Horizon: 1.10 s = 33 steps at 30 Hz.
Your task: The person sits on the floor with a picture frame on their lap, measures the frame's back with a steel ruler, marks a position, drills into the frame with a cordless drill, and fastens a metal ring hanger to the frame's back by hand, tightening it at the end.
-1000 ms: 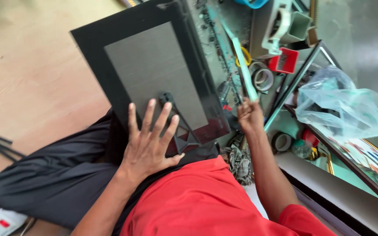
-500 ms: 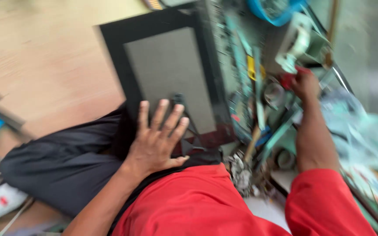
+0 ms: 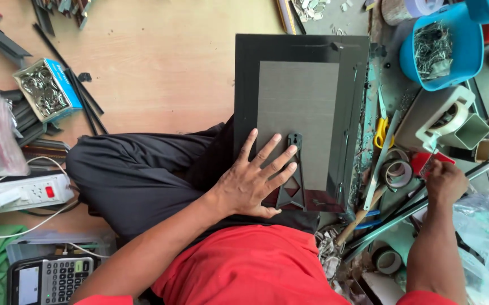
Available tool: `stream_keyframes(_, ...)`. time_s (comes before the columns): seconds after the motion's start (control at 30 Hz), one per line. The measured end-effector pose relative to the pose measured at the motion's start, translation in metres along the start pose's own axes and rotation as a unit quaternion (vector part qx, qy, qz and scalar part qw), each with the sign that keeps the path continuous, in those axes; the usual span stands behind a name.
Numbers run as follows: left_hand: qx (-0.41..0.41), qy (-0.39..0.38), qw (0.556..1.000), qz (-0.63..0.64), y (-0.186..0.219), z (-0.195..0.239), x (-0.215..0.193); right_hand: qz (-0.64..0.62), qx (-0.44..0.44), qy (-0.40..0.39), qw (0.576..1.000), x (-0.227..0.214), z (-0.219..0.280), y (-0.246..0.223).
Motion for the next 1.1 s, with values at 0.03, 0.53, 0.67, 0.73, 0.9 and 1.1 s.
stream_keyframes(0.03, 0.0, 0.0, 1.0, 0.003, -0.002, 0.001, -0.003, 0.003, 0.001, -0.002, 1.0, -0.008, 0.002, -0.008)
stream_keyframes(0.53, -0.009, -0.022, 1.0, -0.002, -0.004, 0.0, 0.004, -0.662, -0.077, -0.252, 0.702, -0.268, 0.047, -0.316)
stream_keyframes(0.67, -0.021, -0.025, 0.999, -0.017, -0.003, 0.001, 0.005, -0.571, -0.18, -0.301, 0.742, -0.282, 0.041, -0.363)
stream_keyframes(0.73, -0.024, -0.027, 0.999, -0.022, -0.004, 0.0, 0.005, -0.537, -0.215, -0.312, 0.754, -0.284, 0.039, -0.374)
stream_keyframes(0.9, -0.027, -0.046, 0.998, -0.042, -0.005, 0.0, 0.006, -0.443, -0.243, -0.338, 0.794, -0.284, 0.043, -0.387)
stream_keyframes(1.1, -0.03, -0.061, 0.996, -0.054, -0.008, 0.0, 0.014, -0.346, -0.297, -0.312, 0.834, -0.292, 0.047, -0.401)
Point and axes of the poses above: each hand's wrist, its own z-axis away from the middle knuckle, its own x-axis out of the palm, y = z × x, the point moved 4 cm from there along -z, towards the middle knuckle, and after that the axes turned 14 degrees about z, right-handed, at the moved point
